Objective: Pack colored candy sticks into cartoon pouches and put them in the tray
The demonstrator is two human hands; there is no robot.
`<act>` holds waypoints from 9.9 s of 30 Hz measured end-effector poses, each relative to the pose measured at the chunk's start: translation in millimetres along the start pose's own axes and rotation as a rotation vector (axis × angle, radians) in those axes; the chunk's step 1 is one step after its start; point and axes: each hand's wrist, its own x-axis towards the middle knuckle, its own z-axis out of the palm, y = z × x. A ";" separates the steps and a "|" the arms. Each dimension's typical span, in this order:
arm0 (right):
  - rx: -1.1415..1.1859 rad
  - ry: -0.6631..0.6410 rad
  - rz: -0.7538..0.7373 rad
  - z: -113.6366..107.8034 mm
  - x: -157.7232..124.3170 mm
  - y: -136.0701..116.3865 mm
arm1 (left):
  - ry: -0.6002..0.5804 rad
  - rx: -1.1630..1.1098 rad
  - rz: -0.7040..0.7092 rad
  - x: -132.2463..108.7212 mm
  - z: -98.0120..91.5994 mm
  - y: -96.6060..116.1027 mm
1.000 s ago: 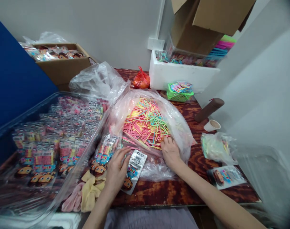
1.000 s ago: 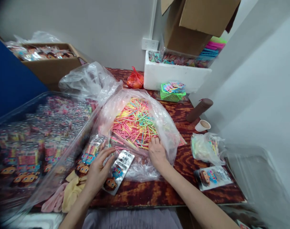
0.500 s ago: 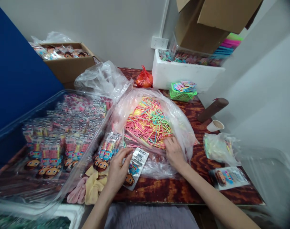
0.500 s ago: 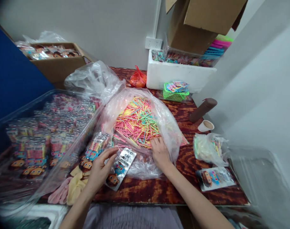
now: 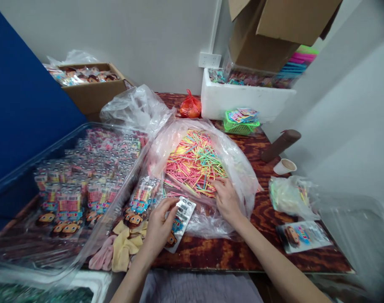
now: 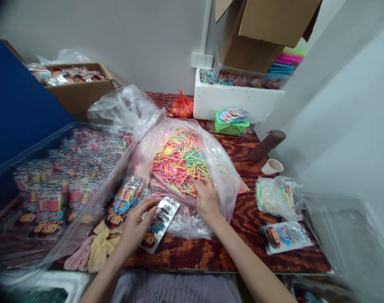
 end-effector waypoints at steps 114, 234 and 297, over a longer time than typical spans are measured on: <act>1.043 -0.112 0.462 28.5 -70.8 -47.4 | 0.006 -0.539 -0.400 -3.1 42.8 -1.9; -0.738 -0.406 0.014 15.3 -3.6 -1.9 | 0.282 0.597 0.043 4.0 -24.5 -36.4; 0.800 -0.071 0.268 48.2 -79.2 -2.4 | 0.024 0.584 0.119 -0.5 40.1 1.0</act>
